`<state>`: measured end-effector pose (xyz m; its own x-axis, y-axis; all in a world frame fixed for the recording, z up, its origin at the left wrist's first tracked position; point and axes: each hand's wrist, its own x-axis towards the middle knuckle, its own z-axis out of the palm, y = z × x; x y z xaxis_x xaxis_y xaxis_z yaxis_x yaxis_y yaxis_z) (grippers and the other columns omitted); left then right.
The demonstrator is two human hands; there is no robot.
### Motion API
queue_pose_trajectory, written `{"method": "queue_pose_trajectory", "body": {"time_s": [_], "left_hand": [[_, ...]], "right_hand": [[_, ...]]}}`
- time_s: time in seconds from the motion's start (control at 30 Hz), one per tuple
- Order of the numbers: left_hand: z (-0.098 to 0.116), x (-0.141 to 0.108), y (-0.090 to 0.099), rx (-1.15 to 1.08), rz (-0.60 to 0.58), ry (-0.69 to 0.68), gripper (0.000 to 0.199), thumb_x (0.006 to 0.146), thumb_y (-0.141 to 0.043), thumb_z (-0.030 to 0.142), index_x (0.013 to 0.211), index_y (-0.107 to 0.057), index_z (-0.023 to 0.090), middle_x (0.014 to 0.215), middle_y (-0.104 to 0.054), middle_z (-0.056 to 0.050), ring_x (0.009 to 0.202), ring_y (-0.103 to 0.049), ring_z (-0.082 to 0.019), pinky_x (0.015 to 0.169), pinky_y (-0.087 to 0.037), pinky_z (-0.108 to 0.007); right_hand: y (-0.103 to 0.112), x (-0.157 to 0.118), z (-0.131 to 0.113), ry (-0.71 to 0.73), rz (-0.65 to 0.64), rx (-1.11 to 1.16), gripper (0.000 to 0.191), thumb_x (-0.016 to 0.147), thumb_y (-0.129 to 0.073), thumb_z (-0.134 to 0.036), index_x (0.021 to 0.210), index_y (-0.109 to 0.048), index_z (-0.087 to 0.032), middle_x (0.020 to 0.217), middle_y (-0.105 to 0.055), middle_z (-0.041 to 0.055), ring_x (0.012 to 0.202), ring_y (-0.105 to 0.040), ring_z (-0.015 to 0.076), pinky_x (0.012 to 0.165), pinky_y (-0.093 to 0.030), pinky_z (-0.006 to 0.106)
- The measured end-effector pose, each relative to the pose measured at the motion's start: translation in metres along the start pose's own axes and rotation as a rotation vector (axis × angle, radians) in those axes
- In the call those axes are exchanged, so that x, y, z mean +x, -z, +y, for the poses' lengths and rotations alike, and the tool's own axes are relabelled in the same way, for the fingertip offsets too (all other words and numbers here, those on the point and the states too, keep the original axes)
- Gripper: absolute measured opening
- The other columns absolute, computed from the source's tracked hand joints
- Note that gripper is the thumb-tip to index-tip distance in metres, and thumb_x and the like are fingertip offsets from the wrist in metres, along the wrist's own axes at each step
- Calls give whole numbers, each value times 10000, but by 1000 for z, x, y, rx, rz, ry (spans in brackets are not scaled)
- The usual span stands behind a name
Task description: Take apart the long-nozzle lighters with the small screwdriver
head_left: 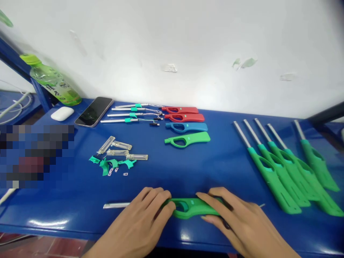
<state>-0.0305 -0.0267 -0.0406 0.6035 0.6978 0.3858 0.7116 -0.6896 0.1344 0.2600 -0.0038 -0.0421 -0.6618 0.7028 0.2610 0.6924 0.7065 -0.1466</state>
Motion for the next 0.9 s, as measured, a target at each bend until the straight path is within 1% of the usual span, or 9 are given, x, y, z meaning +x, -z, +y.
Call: {"method": "queue_pose_trajectory", "body": {"time_s": [0.2,0.37,0.43,0.53,0.6,0.67,0.77,0.83,0.9], "left_hand": [[3,7,-4,90,2,-33,377,1082,-273,79,1086,-632,195,1144,-764,-64,979,-713,-244,889,-575,-401],[2,7,-5,86,-6,-31,373,1088,-281,93,1011,-620,228,1111,-753,-47,932,-728,-214,829,-625,-363],[0,-1,-7,60,-12,-6,355,1095,-311,94,1122,-635,238,1146,-735,-49,985,-731,-188,832,-635,-320],[-2,-14,-11,19,-45,68,420,1102,-336,82,1420,-567,233,1301,-670,-86,1109,-711,-145,890,-631,-266],[-1,-18,-11,-4,-59,127,456,1117,-381,128,1553,-475,224,1362,-622,-111,1176,-683,-158,939,-624,-288],[1,-16,-10,-28,-13,169,462,1123,-446,195,1585,-445,198,1333,-613,-121,1174,-659,-182,949,-615,-316],[6,-8,-8,-72,60,166,351,1091,-528,176,1436,-590,178,1228,-626,-102,1096,-617,-200,890,-585,-315],[9,-6,-8,-117,39,140,271,1057,-555,123,1296,-670,181,1190,-629,-94,1056,-578,-212,854,-555,-320],[11,-6,-9,-161,16,131,284,1020,-553,60,1241,-691,173,1176,-628,-97,1024,-551,-216,841,-533,-329]], "right_hand": [[3,-4,-4,-108,-80,109,403,1134,-399,-497,1390,-626,-284,1200,-728,56,855,-815,169,626,-653,284],[1,-3,-9,-152,-87,215,329,1130,-433,-475,1327,-637,-308,1172,-720,37,840,-806,155,659,-654,271],[1,-4,-8,-155,-37,213,308,1126,-457,-465,1320,-638,-309,1150,-730,30,818,-805,149,661,-647,262],[6,-6,1,-151,57,154,293,1122,-491,-436,1338,-633,-298,1138,-746,27,792,-806,139,658,-633,243],[12,-8,11,-167,99,89,297,1123,-494,-426,1332,-644,-278,1134,-755,33,810,-811,144,649,-626,234],[15,-10,22,-205,118,1,317,1124,-484,-433,1313,-669,-257,1116,-764,41,815,-813,160,615,-620,241],[15,-12,34,-256,119,-142,386,1122,-463,-474,1319,-697,-238,1118,-766,59,696,-787,168,493,-580,269],[15,-13,34,-282,126,-187,410,1116,-468,-489,1352,-698,-246,1120,-751,67,622,-756,150,446,-554,266],[17,-14,29,-272,141,-137,367,1113,-499,-458,1347,-712,-270,1100,-738,64,649,-761,136,454,-551,232]]}}
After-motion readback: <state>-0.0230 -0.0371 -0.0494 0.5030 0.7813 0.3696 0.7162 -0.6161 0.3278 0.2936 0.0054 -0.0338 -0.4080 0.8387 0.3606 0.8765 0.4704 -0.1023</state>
